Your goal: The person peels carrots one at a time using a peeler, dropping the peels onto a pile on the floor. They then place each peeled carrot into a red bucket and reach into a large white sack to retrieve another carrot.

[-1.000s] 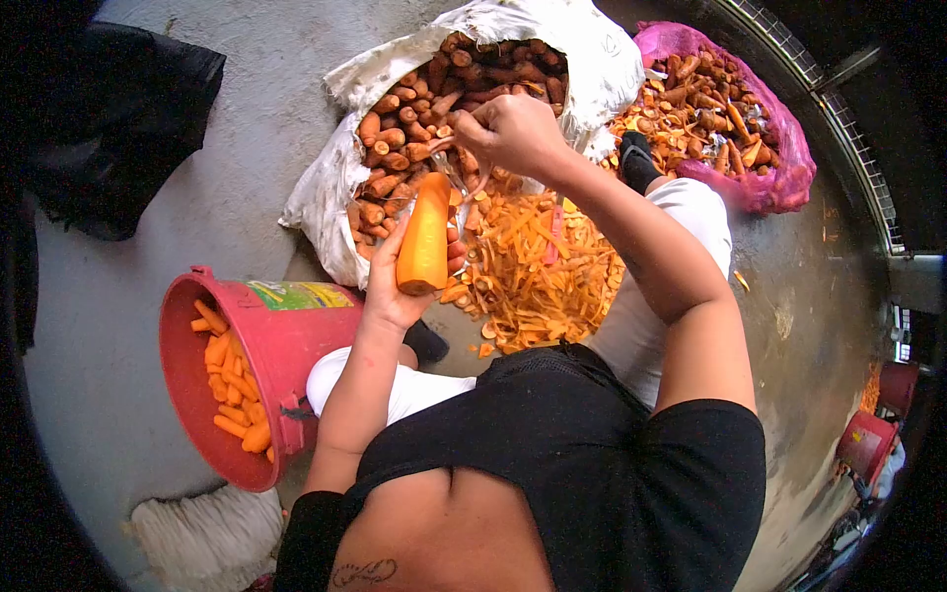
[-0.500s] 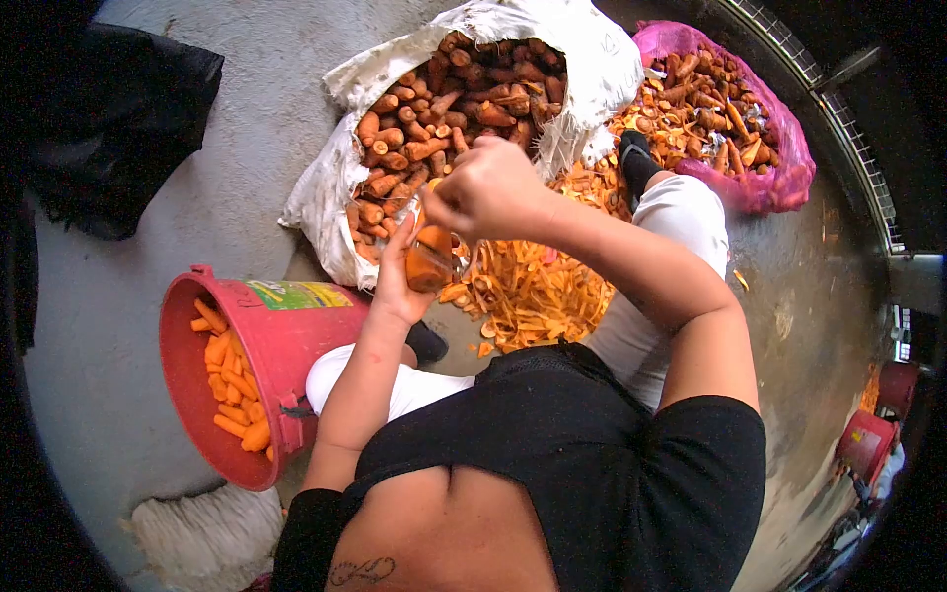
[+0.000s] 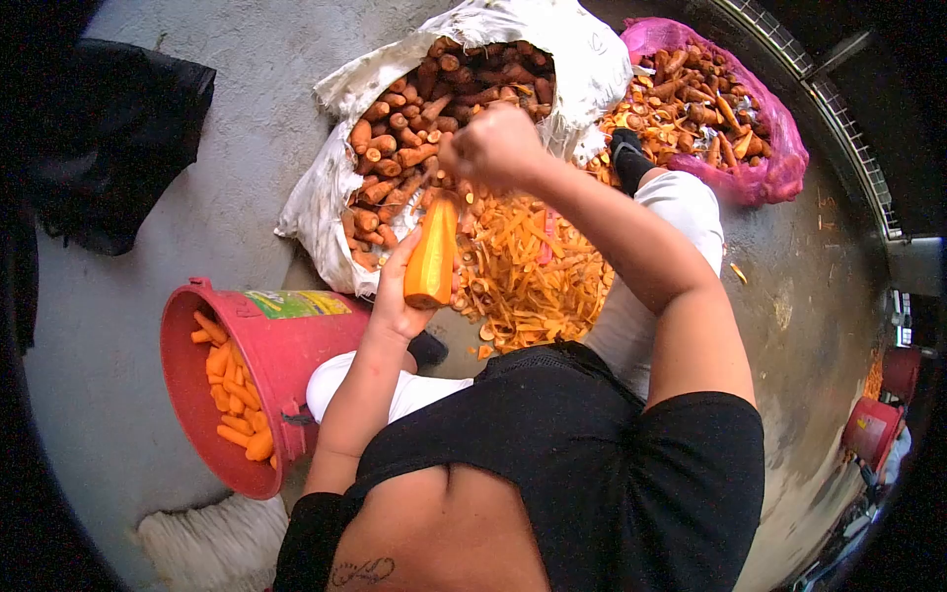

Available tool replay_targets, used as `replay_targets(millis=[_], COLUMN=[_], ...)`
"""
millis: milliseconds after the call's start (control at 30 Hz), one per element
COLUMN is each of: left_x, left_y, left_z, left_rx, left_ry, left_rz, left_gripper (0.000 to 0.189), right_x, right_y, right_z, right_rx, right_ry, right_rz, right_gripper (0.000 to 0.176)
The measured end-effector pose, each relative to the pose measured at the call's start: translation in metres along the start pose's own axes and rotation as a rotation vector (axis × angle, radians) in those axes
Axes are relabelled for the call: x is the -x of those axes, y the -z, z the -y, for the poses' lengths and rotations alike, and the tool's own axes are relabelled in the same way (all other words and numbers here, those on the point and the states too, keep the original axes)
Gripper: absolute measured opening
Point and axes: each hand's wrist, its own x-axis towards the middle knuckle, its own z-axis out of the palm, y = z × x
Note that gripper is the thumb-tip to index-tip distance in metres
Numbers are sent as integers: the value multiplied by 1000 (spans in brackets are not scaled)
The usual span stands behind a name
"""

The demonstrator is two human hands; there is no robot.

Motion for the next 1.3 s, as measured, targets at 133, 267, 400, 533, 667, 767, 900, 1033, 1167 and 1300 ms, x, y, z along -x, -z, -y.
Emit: replay_targets(millis=[133,267,400,533,667,767,900,1033,1167,1300], left_x=[9,9,7,5,4,2,0,-6,-4,3], left_y=[-10,-5,-10,-10,0,6,-6,-5,2,-2], left_z=[-4,-6,-9,-5,-5,-5,-3,3,14,10], left_rx=[38,129,342,378,342,314,260,236,95,-6], left_ry=[26,9,43,1,-50,-81,-59,10,-28,72], left_rz=[203,275,329,174,219,431,134,-7,13,76], left_gripper=[48,51,52,53,52,51,43,39,43,48], right_x=[-8,1,-13,-13,-5,-1,6,12,14,2], right_y=[8,-4,15,33,46,53,55,43,28,17], right_z=[-55,-57,-13,3,8,18,50,71,59,5], right_rx=[261,205,-92,-259,-510,-539,-353,-252,-166,-35], right_ry=[-531,-640,-596,-531,-594,-575,-134,209,256,-180], right_rz=[347,295,250,188,174,233,173,92,51,118], right_gripper=[44,40,41,42,42,42,34,33,36,43])
